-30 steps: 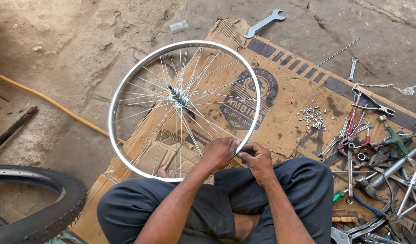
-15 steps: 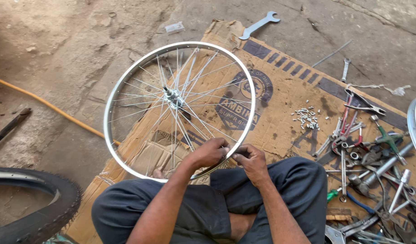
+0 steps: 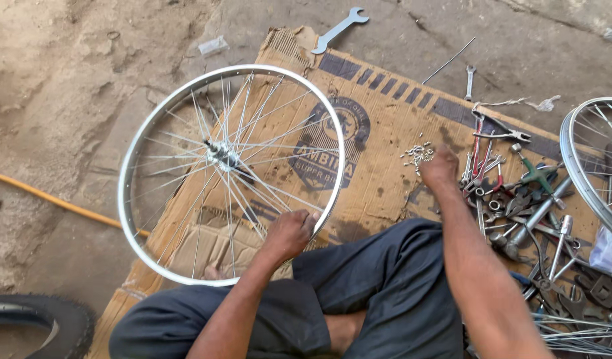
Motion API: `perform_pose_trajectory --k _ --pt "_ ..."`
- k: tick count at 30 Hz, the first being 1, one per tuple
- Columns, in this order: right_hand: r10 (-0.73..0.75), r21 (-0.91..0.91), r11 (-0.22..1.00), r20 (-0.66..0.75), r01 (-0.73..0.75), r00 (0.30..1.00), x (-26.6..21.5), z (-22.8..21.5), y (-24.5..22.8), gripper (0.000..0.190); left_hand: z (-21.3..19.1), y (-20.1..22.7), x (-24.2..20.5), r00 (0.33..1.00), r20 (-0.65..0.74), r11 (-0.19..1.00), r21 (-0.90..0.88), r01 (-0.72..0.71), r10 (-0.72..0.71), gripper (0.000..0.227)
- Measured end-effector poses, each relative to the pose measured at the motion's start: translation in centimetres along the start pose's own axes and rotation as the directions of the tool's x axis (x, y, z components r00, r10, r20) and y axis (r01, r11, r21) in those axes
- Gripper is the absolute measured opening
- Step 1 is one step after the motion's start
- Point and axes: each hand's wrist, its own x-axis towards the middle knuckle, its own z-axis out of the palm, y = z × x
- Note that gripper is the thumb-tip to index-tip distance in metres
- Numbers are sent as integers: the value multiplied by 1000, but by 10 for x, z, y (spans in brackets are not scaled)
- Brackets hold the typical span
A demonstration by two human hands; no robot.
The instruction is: The person sits on the floor and assembles a bicycle wheel by inserting spokes into the hub and rim. They use their hands to thread the spokes and secure them with nipples, working systematically around the wheel.
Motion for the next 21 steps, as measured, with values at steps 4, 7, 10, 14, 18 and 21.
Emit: perform_pose_trajectory --k 4,7,10,14,18,21 --pt "246 -54 969 112 -241 963 -3 10 26 57 -19 -10 3 982 174 933 -359 -9 76 33" --pt "299 -69 954 154 -291 942 -4 24 27 61 -12 -6 1 990 142 957 -291 21 21 33" --pt "187 -71 981 130 -179 974 1 37 24 44 -3 8 0 993 88 997 -21 75 -73 44" --pt "158 34 986 127 -164 979 4 30 1 59 -10 1 6 994 112 989 -148 9 8 42" --pt "-25 -75 996 267 46 963 7 20 -28 86 -5 -9 2 991 128 954 -299 -4 44 32" --pt "-28 -183 977 391 108 920 4 22 -37 72 11 -4 -1 999 48 996 -87 23 -19 42"
